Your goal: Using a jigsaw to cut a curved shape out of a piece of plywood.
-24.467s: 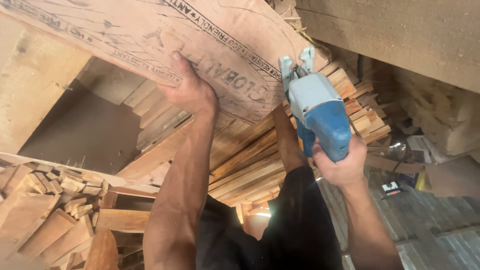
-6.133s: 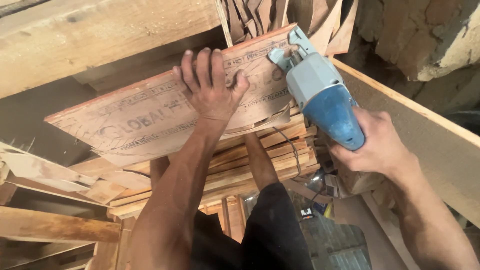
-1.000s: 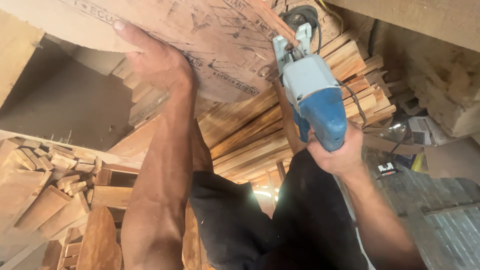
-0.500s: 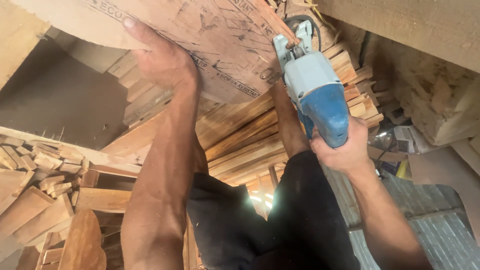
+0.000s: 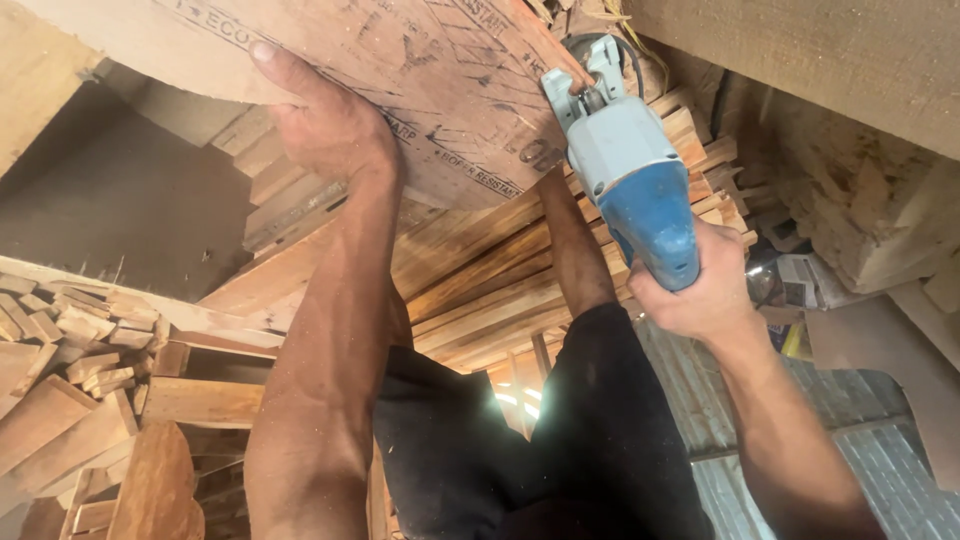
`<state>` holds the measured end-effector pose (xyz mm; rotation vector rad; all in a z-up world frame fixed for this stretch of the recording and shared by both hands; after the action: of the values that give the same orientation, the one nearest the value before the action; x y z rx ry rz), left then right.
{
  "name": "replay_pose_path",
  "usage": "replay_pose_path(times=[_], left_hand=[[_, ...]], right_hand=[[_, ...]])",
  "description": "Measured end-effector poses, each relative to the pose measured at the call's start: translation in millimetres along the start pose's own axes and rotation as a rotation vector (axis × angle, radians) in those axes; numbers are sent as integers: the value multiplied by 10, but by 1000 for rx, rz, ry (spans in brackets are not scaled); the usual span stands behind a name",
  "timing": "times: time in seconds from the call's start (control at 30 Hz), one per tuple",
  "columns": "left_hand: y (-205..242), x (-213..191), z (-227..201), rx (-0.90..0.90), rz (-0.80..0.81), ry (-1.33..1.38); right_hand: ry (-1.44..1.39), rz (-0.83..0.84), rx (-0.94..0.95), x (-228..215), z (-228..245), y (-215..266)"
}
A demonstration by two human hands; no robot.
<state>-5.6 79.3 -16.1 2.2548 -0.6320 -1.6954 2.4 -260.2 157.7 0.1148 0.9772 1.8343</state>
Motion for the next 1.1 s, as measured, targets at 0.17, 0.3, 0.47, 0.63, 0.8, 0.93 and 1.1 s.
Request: replay_pose_path(times=[0.17, 0.3, 0.47, 0.63, 0.8, 0.93, 1.1], left_hand=[[7, 9, 30, -33, -12, 33], [-7, 18, 51, -58, 6, -2], [-41, 67, 132, -39, 3, -20], [-18, 20, 58, -52, 7, -33], [-15, 26, 74, -26, -13, -35], [-34, 53, 124, -52, -8, -55], [-28, 24, 97, -32, -39, -17]], right_hand=[[-47, 38, 73, -11, 1, -51], [19, 50, 45, -17, -4, -61], [2, 50, 48, -17, 52, -91], [28, 48, 15, -18, 87, -109], [44, 45, 48, -31, 56, -105], [66, 52, 23, -27, 77, -123], [89, 79, 3, -37, 144, -195]])
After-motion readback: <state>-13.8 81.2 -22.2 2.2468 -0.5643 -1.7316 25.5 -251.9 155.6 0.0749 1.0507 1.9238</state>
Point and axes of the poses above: each hand's wrist, its own y-axis away from the middle knuckle, its own x-axis out of the palm, z = x × y, the point moved 7 cm from there along -y, towards the middle knuckle, and after that the axes turned 11 degrees about -y, right-handed, at the moved point
